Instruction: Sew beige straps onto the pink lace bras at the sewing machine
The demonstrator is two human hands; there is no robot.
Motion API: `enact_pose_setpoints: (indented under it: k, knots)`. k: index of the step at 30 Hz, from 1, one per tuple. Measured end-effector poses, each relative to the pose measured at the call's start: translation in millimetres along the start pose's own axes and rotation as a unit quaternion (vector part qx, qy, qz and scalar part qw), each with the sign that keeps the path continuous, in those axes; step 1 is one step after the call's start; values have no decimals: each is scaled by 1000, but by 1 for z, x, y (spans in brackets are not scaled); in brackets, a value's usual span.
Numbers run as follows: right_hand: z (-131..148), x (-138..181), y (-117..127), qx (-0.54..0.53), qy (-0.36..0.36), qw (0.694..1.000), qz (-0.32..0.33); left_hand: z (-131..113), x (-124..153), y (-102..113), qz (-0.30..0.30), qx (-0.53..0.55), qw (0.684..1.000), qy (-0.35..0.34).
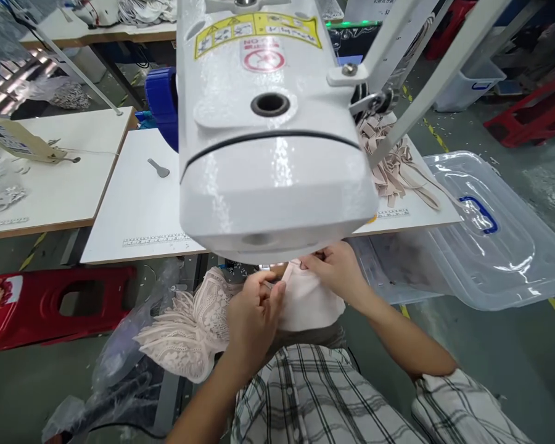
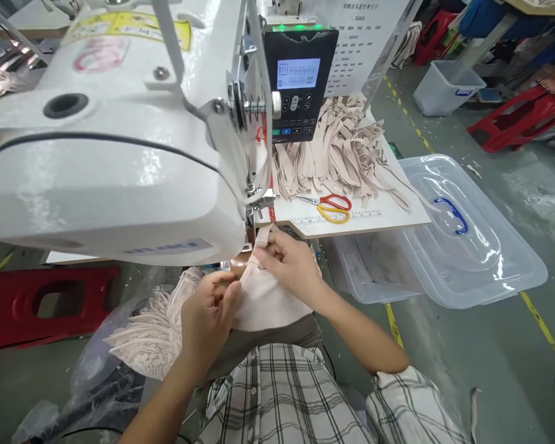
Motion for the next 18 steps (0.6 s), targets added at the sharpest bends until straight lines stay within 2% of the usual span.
enact_pose_setpoints:
  k: [4, 6, 13, 18]
  knots:
    - [-6, -14, 1, 11, 19, 999, 36, -4, 0, 1, -9, -129, 977, -172]
    - [-7, -18, 3, 4, 18, 998, 59, -7, -2, 0, -11, -169, 961, -219]
    - [-6, -33, -4, 53, 39, 995, 77, -17, -13, 3, -37, -255, 936, -238]
    - [10, -42, -2, 131, 52, 988, 66, -23, -16, 5, -51, -301, 918, -254]
Point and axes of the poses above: each hand's wrist, its own x-axis away from the middle knuckle, its own y-axis out of the back of the hand, z = x × y, the point moved 5 cm from there along -x, towards the middle knuckle, and after that the axes turned 4 degrees about -y, right-handed, at the moved point
